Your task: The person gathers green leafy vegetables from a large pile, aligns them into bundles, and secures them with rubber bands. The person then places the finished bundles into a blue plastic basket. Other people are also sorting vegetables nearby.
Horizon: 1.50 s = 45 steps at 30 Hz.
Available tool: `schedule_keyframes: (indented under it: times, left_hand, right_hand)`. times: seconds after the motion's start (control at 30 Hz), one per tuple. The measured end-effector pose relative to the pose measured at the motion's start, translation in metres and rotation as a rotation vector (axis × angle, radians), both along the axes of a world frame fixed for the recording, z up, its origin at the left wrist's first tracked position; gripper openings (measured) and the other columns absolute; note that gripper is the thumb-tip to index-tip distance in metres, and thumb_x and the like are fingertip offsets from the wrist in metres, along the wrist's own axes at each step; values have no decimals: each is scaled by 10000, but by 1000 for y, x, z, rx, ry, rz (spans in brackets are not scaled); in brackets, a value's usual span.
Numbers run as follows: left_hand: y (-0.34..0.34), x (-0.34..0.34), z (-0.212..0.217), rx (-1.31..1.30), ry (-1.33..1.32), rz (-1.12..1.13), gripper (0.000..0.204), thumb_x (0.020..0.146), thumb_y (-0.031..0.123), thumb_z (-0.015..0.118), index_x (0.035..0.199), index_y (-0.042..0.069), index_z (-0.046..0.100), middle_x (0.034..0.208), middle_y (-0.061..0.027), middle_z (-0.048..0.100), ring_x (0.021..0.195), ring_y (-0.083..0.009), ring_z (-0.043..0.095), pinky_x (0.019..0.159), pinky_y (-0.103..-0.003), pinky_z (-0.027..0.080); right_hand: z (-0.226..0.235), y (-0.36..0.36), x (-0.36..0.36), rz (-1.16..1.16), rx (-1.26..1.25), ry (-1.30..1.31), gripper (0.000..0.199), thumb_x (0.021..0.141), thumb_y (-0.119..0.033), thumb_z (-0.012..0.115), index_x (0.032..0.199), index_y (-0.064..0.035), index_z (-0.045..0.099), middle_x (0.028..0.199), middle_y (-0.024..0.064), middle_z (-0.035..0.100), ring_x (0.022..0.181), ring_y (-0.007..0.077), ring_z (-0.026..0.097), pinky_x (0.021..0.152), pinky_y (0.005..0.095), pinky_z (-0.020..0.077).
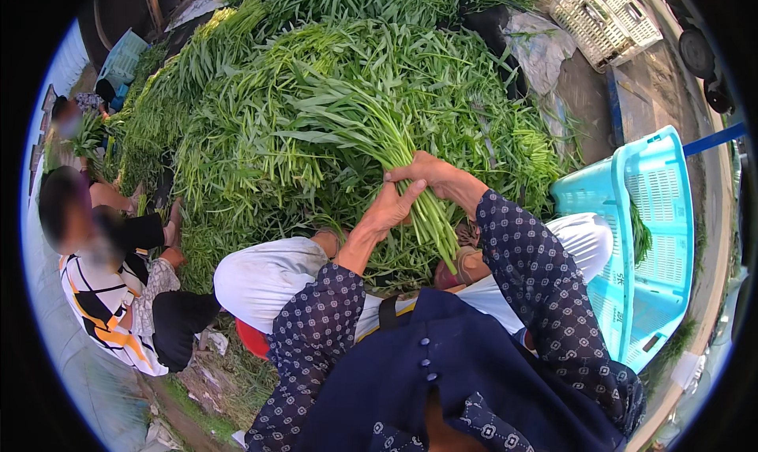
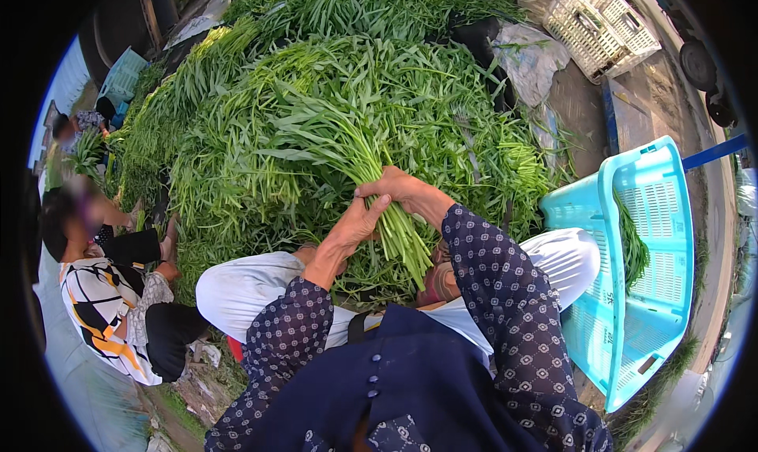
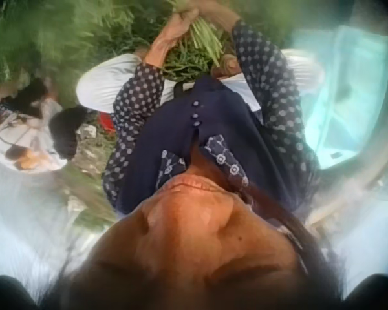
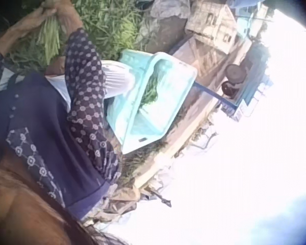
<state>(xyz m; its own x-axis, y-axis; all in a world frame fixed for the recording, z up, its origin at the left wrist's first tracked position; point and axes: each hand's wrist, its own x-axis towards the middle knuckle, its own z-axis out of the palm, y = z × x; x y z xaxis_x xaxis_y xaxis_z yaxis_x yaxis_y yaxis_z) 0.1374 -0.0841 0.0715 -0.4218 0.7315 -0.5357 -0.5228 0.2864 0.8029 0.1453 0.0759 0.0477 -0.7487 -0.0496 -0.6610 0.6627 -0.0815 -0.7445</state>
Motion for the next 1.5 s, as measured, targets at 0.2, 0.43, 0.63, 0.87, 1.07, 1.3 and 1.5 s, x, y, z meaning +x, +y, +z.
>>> schedule_keyframes:
  times: [0.2, 0.43, 0.63, 0.87, 1.07, 1.3, 1.5]
  left_hand:
    - [-13, -4, 89, -705, 982, -364, 1148, 660, 622, 760, 1383, -147, 309, 1082, -239, 655, 937, -337, 665, 820, -393, 521]
    - [50, -10, 131, -79, 2244, -563, 1061, 594, 239, 840, 1471, 47, 275, 1234, -208, 522, 1224, -354, 478, 1080, -510, 329]
    - [63, 3, 115, 107, 1905, -603, 1042, 610, 7, 688, 1519, 88, 185, 840, -148, 594, 735, -314, 606, 679, -434, 495]
    - [64, 18, 133, -196, 1832, -700, 985, 639, 27, 658, 1499, 19, 176, 736, -176, 624, 653, -351, 630, 581, -443, 499]
    - [58, 14, 135, -299, 1742, -763, 948, 613, 88, 723, 1450, 2, 286, 839, -199, 647, 772, -373, 645, 728, -464, 496]
    - [62, 24, 122, 46, 2009, -539, 1229, 544, 267, 866, 1511, 55, 137, 1259, -269, 519, 958, -386, 629, 916, -446, 467]
    - [69, 29, 106, -173, 1588, -636, 1172, 654, 94, 733, 1522, 94, -54, 888, -238, 661, 736, -421, 655, 670, -469, 528]
  right_hand:
    - [49, 40, 17, 63, 77, 26, 445, 762, -122, 730, 1115, 79, 549, 883, 141, 655, 643, 203, 642, 532, 325, 546]
    - [118, 46, 43, 491, 436, 439, 445, 694, -206, 740, 1039, 50, 622, 896, 183, 675, 802, 271, 647, 722, 377, 521]
    - [178, 56, 90, 590, 590, 352, 474, 684, -335, 754, 949, 46, 658, 889, 205, 676, 835, 301, 629, 772, 382, 494]
    - [149, 78, 99, 674, 683, 563, 736, 643, -324, 802, 1212, 50, 523, 989, 244, 665, 935, 350, 648, 828, 404, 508]
    - [159, 68, 99, 672, 668, 414, 536, 623, -198, 764, 1055, 73, 602, 959, 209, 678, 852, 313, 664, 760, 391, 531]
    - [141, 54, 88, 632, 452, 423, 434, 619, -183, 738, 994, 23, 668, 945, 195, 673, 875, 298, 623, 805, 385, 483]
    - [142, 70, 81, 801, 469, 482, 524, 687, -298, 752, 1112, -19, 626, 959, 176, 673, 903, 293, 616, 825, 380, 474]
